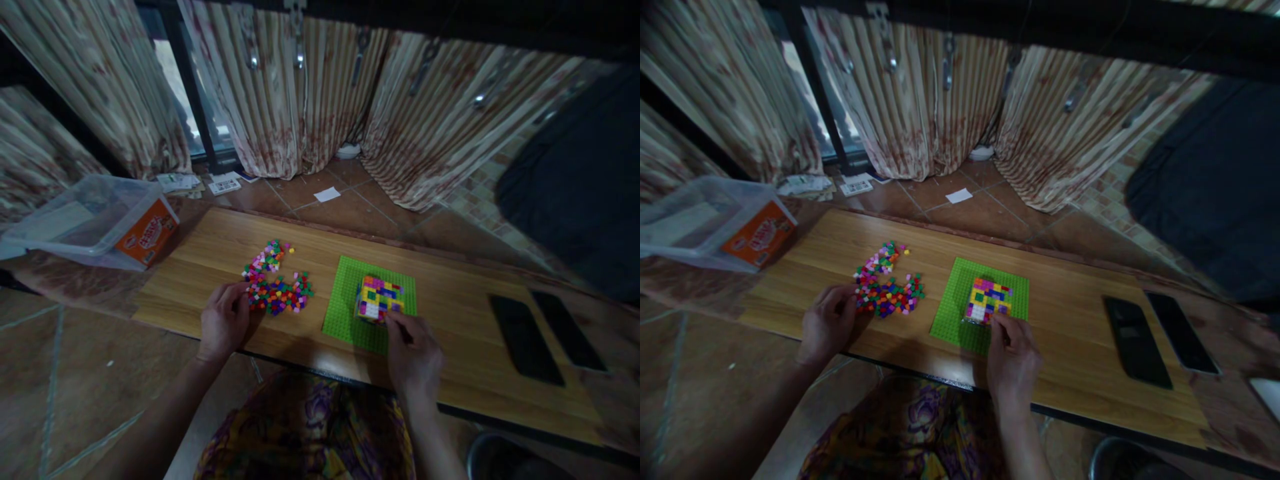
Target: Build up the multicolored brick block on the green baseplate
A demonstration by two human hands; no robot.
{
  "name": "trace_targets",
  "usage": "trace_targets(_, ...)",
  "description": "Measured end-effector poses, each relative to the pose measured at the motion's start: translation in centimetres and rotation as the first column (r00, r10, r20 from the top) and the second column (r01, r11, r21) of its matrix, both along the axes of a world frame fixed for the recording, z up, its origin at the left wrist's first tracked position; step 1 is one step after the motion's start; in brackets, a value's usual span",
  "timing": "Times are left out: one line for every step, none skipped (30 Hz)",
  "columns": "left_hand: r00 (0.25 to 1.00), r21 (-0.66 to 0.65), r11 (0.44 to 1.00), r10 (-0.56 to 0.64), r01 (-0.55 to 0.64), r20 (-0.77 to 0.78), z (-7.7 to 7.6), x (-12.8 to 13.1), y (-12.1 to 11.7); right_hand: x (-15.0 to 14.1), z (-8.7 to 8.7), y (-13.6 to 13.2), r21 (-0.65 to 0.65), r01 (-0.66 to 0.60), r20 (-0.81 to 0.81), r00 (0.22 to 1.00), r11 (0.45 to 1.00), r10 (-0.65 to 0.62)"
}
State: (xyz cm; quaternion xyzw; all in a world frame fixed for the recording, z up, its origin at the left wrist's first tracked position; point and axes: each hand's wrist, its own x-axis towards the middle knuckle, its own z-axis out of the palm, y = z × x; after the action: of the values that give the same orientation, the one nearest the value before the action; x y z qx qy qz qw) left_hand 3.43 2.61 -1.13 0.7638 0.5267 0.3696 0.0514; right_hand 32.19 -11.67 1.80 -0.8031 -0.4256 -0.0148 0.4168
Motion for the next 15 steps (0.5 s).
trace_targets(1.000, 0.001, 1.000, 0.002, -0.002, 0.001, 0.00, 0.00, -0.01, 0.00, 0.03, 0.00, 0.000, -0.004, 0.010, 1.000, 1.000, 0.004)
trace_targets(1.000, 0.001, 1.000, 0.001, -0.001, 0.003, 0.01, 0.01, -0.02, 0.00, 0.07, 0.01, -0.004, -0.010, 0.024, 1.000, 1.000, 0.010)
trace_targets(1.000, 0.002, 1.000, -0.001, 0.001, 0.004, 0.01, 0.01, -0.03, 0.01, 0.10, 0.02, -0.009, -0.015, 0.041, 0.999, 1.000, 0.016)
trace_targets(1.000, 0.002, 1.000, -0.003, 0.003, 0.004, 0.01, 0.02, -0.04, 0.01, 0.13, 0.04, -0.015, -0.020, 0.063, 0.998, 1.000, 0.021)
trace_targets(1.000, 0.001, 1.000, -0.004, 0.004, 0.005, 0.00, 0.02, -0.04, 0.00, 0.14, 0.07, -0.021, -0.024, 0.087, 0.996, 0.999, 0.026)
trace_targets(1.000, -0.002, 1.000, -0.005, 0.005, 0.005, -0.02, 0.03, -0.05, -0.01, 0.13, 0.11, -0.022, -0.029, 0.114, 0.993, 0.999, 0.031)
trace_targets(1.000, -0.003, 1.000, -0.005, 0.005, 0.006, -0.05, 0.03, -0.05, -0.02, 0.09, 0.16, -0.023, -0.033, 0.140, 0.990, 0.999, 0.035)
trace_targets(1.000, -0.006, 1.000, -0.007, 0.007, 0.006, -0.08, 0.03, -0.05, -0.04, 0.03, 0.22, -0.023, -0.038, 0.163, 0.986, 0.999, 0.041)
trace_targets(1.000, -0.006, 1.000, -0.009, 0.009, 0.006, -0.11, 0.04, -0.06, -0.06, -0.04, 0.27, -0.022, -0.043, 0.181, 0.982, 0.999, 0.046)
trace_targets(1.000, -0.007, 1.000, -0.011, 0.011, 0.006, -0.14, 0.04, -0.06, -0.06, -0.13, 0.33, -0.019, -0.048, 0.195, 0.980, 0.999, 0.051)
trace_targets(1.000, -0.007, 1.000, -0.012, 0.012, 0.007, -0.15, 0.05, -0.07, -0.06, -0.22, 0.37, -0.016, -0.050, 0.203, 0.978, 0.999, 0.053)
trace_targets(1.000, -0.009, 1.000, -0.013, 0.013, 0.007, -0.15, 0.05, -0.08, -0.05, -0.31, 0.40, -0.017, -0.051, 0.207, 0.977, 0.999, 0.053)
trace_targets(1.000, -0.013, 1.000, -0.013, 0.013, 0.005, -0.13, 0.06, -0.09, -0.01, -0.38, 0.42, -0.021, -0.051, 0.206, 0.977, 0.998, 0.054)
trace_targets(1.000, -0.018, 1.000, -0.012, 0.012, 0.004, -0.10, 0.07, -0.10, 0.04, -0.43, 0.42, -0.027, -0.051, 0.200, 0.978, 0.998, 0.056)
trace_targets(1.000, -0.024, 1.000, -0.010, 0.010, 0.003, -0.06, 0.08, -0.12, 0.10, -0.44, 0.39, -0.032, -0.052, 0.188, 0.980, 0.998, 0.057)
